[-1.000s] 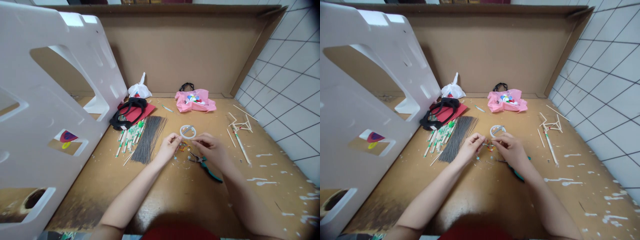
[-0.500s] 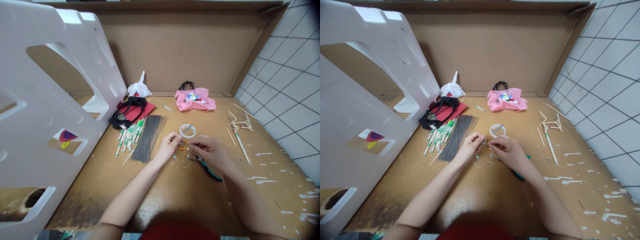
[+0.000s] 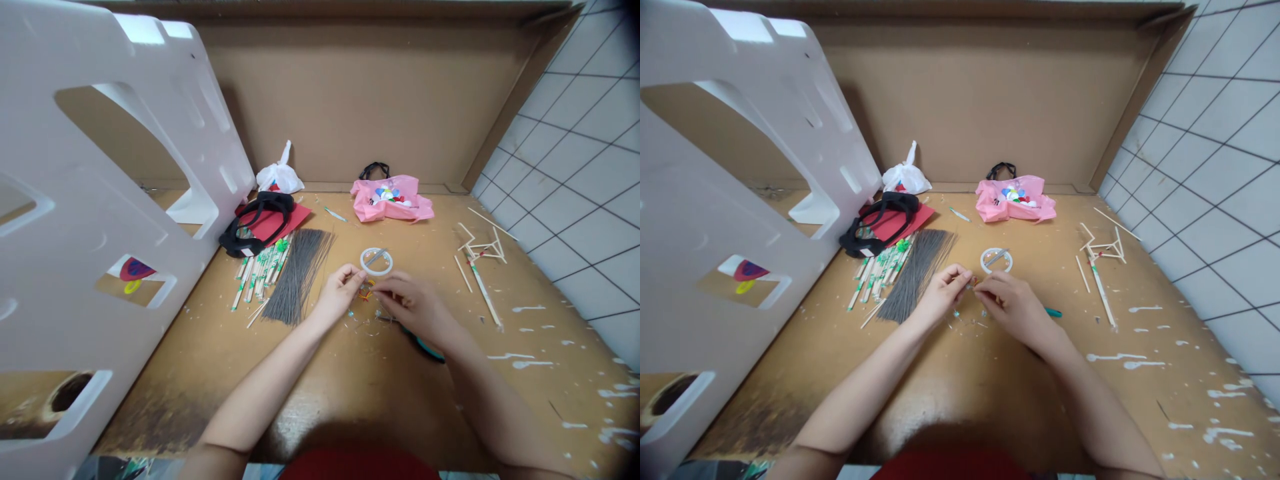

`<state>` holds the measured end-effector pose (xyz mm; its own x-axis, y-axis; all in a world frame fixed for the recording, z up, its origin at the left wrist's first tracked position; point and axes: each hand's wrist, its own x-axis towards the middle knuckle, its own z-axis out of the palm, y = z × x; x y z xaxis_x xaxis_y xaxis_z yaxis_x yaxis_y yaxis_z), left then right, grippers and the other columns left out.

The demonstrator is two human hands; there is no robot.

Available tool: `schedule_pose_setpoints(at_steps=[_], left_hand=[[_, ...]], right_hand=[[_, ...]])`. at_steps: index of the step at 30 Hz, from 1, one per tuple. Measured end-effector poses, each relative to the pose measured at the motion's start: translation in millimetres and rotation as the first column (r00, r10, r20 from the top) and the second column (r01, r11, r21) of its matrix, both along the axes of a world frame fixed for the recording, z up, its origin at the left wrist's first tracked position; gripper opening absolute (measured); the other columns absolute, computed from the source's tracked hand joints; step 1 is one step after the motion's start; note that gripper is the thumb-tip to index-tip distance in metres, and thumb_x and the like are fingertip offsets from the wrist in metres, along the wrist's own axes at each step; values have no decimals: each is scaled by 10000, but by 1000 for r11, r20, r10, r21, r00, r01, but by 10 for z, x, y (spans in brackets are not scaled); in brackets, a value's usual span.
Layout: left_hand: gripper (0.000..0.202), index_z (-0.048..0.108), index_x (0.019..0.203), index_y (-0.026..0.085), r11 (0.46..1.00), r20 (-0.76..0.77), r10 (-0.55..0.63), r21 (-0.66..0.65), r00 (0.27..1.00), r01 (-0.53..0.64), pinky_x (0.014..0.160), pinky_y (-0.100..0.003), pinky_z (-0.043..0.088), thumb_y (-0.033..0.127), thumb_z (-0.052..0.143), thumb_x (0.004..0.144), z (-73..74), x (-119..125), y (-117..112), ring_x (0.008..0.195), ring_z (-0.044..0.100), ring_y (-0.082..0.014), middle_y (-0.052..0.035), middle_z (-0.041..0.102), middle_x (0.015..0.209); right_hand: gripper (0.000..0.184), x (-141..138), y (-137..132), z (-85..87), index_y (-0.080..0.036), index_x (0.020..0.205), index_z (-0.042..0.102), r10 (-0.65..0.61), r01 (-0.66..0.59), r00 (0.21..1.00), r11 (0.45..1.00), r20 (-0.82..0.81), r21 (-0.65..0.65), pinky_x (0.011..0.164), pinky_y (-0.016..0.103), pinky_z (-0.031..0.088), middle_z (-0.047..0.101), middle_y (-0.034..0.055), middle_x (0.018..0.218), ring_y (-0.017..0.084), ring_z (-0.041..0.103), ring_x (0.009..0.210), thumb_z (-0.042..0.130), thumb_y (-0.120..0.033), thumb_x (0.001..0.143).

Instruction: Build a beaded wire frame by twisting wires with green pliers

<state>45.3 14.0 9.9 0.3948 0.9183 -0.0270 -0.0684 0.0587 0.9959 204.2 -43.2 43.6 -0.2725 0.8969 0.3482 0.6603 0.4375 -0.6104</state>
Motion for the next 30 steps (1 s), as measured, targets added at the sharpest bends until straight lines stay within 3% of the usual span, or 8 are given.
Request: schedule_pose_setpoints(at_steps=[5,8,11,18,21,24,27,30], left_hand=[[316,574,760,152,995,55,-55,90,997,50,531,-196,361,463,629,763,69,-31,-17,542,445,-70,35,511,612],[249,607,894,161,981,90,-68,189,994,50,653,-218,427,387,620,789,137,-70,-49,749,550,-114,-31,606,847],[238,594,949,170,973,74,-145,193,987,128,598,-212,420,376,569,831,178,-86,-95,739,559,-118,-42,610,880],[288,572,792,158,981,9,-140,135,990,138,469,-189,308,440,633,778,175,-37,-143,469,410,-59,47,506,547],[304,561,757,163,992,18,-38,121,999,36,453,-186,312,459,631,775,162,-33,-114,447,404,-54,51,509,536],[318,551,753,166,990,56,95,99,994,-100,433,-182,309,474,632,769,145,-43,-71,427,403,-49,53,517,538],[315,547,769,169,981,87,162,91,983,-169,413,-181,303,476,620,776,133,-52,-44,408,390,-46,55,523,548],[301,548,783,168,980,115,157,101,981,-169,439,-186,351,461,613,778,127,-55,-37,471,455,-66,33,562,609]], right_hand=[[240,59,50,-2,-183,839,673,-142,86,948,976,-284,-199,563,260,423,609,34,781,126,532,645,566,-397,849],[290,78,60,-36,-182,823,661,-175,13,885,936,-432,-353,469,236,343,545,-7,700,82,427,521,604,-466,805],[300,82,54,-67,-187,840,648,-199,-52,832,901,-517,-431,439,227,283,487,-41,609,65,359,471,624,-481,787],[369,56,73,-22,-178,858,634,-261,-10,805,892,-533,-452,443,230,326,509,-47,557,82,428,469,657,-522,727],[459,48,90,-5,-186,1029,599,-316,98,807,905,-499,-414,471,241,382,562,-36,617,96,477,488,655,-520,720],[538,48,101,-29,-193,1129,575,-324,180,858,917,-399,-357,520,255,431,657,37,858,115,550,591,689,-483,691],[418,21,98,-63,-188,1035,636,-248,119,923,912,-295,-394,568,265,456,679,59,893,154,598,709,678,-447,709],[319,-24,90,-74,-180,919,653,-218,32,903,893,-370,-448,605,270,466,675,37,792,152,609,701,603,-464,780]])
